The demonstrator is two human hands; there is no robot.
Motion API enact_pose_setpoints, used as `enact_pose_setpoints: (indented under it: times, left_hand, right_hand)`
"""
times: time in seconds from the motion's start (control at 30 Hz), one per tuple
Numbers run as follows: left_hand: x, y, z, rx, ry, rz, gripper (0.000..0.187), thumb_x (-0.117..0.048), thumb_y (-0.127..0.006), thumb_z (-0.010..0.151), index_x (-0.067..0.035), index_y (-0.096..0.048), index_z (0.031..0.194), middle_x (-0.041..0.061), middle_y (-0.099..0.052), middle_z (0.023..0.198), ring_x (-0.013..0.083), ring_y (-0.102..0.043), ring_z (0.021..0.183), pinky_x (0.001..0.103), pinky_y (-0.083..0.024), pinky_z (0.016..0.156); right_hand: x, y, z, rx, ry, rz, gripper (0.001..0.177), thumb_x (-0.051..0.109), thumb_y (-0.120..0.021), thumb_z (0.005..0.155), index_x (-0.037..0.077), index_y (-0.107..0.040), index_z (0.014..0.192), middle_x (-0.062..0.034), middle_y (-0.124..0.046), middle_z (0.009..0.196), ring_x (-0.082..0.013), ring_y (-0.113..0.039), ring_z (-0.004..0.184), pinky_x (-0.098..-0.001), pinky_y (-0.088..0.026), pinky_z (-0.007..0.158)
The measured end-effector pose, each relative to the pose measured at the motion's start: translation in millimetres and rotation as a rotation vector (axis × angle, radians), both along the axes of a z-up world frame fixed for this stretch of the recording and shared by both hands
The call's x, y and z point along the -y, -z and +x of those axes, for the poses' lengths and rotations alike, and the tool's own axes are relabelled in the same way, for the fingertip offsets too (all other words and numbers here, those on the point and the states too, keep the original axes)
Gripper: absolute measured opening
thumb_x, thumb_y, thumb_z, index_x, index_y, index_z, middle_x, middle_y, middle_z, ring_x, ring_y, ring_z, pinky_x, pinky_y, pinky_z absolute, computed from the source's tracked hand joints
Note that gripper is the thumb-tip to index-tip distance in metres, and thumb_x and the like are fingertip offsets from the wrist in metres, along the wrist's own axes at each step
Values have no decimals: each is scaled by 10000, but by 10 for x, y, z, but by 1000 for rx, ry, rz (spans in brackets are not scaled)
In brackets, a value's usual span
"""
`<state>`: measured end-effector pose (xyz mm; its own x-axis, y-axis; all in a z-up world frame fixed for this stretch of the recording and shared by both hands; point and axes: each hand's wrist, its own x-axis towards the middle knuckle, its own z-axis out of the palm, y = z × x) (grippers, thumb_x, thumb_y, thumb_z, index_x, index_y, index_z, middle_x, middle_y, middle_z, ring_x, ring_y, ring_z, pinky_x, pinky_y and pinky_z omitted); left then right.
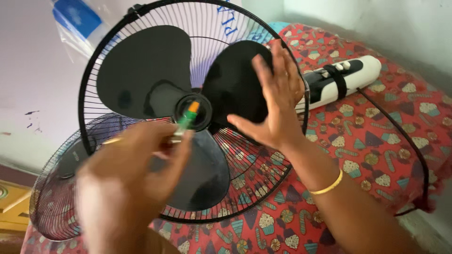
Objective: The person reassembles an electric fan by securing the fan blades to the motor hub with a screwdriver, then attaching and aligning the front wire cage. The fan remains on a patterned surface throughout.
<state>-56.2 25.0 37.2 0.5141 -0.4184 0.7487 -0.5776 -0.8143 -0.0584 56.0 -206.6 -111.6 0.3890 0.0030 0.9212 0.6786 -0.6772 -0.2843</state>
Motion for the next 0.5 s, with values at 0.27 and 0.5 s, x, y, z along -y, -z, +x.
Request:
enact_pose_setpoints:
  times: [0.27,0.5]
  left_hand:
    - [-626,-156,-182,193,-153,-216,170,-103,-828,979,17,-714,1019,78,-736,862,132,-750,822,221,-561,769]
    - [-751,-213,-246,180,-137,-334,191,-85,-862,848,9,-713,920,80,-728,783,153,-737,715,250,-541,650]
  right_hand:
    - [-582,-110,-408,-8,-531,-377,507,642,-770,816,160,-819,963,-44,-530,1571,-324,-280,1573,-505,-44,1248]
    - [-372,-126,-250,-55,-246,-365,539,588,-772,747,155,-648,450,57,-690,1360,-290,-367,1488,-519,-10,1198]
